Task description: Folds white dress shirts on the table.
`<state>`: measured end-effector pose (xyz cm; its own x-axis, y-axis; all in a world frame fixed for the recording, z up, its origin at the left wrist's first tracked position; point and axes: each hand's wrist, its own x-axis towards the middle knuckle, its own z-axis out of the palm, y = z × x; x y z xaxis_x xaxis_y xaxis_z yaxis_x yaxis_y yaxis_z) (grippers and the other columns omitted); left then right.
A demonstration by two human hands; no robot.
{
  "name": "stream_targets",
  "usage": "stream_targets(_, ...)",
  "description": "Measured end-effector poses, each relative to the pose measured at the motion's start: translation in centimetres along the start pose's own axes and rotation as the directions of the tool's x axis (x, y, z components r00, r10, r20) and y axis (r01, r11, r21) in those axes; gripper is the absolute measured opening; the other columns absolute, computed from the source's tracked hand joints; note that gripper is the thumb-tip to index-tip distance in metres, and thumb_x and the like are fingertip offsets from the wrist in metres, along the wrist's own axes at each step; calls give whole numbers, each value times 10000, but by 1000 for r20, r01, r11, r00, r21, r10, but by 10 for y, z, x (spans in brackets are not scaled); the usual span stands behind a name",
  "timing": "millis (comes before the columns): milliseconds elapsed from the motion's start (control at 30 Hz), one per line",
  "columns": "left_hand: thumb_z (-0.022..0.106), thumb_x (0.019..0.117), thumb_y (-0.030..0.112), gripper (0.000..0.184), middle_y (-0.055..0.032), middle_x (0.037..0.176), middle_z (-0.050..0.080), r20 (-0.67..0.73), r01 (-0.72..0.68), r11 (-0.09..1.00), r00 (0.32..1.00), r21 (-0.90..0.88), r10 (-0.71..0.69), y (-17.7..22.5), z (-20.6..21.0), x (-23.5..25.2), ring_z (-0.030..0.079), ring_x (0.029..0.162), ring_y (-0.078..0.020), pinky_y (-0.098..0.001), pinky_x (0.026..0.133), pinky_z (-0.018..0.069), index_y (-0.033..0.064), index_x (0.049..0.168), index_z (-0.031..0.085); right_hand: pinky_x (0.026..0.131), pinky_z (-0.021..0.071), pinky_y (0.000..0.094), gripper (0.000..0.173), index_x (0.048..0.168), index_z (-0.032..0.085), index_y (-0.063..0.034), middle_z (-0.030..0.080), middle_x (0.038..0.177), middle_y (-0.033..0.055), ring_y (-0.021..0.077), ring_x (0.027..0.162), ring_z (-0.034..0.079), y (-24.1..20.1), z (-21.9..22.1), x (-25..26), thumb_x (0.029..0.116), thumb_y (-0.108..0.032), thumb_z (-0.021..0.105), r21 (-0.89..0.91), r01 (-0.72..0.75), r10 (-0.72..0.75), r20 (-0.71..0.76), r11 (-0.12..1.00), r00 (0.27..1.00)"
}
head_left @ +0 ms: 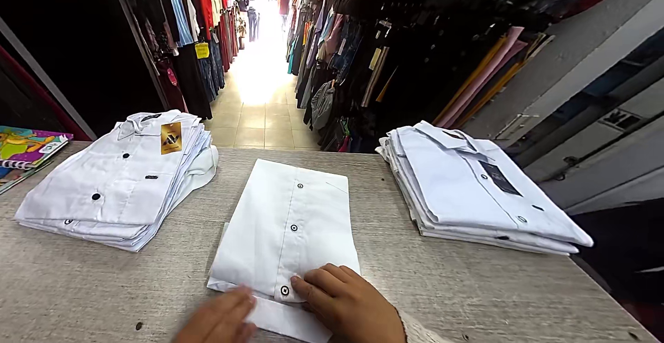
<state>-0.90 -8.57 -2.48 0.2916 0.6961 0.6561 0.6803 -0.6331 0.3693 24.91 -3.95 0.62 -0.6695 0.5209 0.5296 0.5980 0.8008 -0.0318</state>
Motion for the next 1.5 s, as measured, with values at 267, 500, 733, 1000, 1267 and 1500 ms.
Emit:
stream_targets(267,594,911,133,243,-150,979,745,-52,108,983,994,147,-101,-52,-9,13,734,907,-260,-350,823,595,69,1038,791,974,511,308,208,1128,755,-180,736,1184,6,144,1127,669,15,-17,-61,1020,-195,578,100,-101,108,-72,990,992)
stream_targets(500,689,875,75,83,-146,739,650,119,-21,1000,993,17,18,-39,-35,10,653,727,-176,-207,716,535,41,849,759,1143,389,295,266,1224,700,-145,686,1305,18,124,1319,564,11,-23,-88,1035,-296,590,178,-121,131,-47,977,990)
stream_targets(733,780,822,185,321,-262,947,736,306,-178,979,930,-104,202,-43,-38,7,738,858,-386,-429,821,588,-66,1012,716,1090,462,238,72,986,690,-90,728,1080,31,117,1189,650,-6,-23,-93,1002,-98,619,202,-96,129,-159,975,979)
stream_targets(1000,648,893,87,244,-150,849,724,191,335,942,927,-28,-324,-39,-63,-6,697,724,-186,-312,684,587,-58,1070,735,940,548,238,306,1157,701,-92,672,1236,159,124,1099,668,-14,-28,-96,994,-345,645,323,-462,507,-64,826,860)
stream_targets(1267,690,879,157,311,-12,823,722,286,621,768,773,-155,-567,-39,-30,33,685,670,-55,-242,623,576,4,1148,658,875,555,196,379,1255,688,-122,688,1248,121,77,1047,674,-5,-24,-92,965,-365,674,390,-500,549,-17,773,835)
stream_targets(1500,713,877,116,413,-243,1200,679,291,131,982,953,-137,-86,-51,-38,12,683,1104,-312,-418,928,554,-26,1256,632,1087,462,340,477,1336,663,-217,645,1377,89,200,1312,578,-6,-29,-100,919,-438,731,221,-335,339,21,916,941)
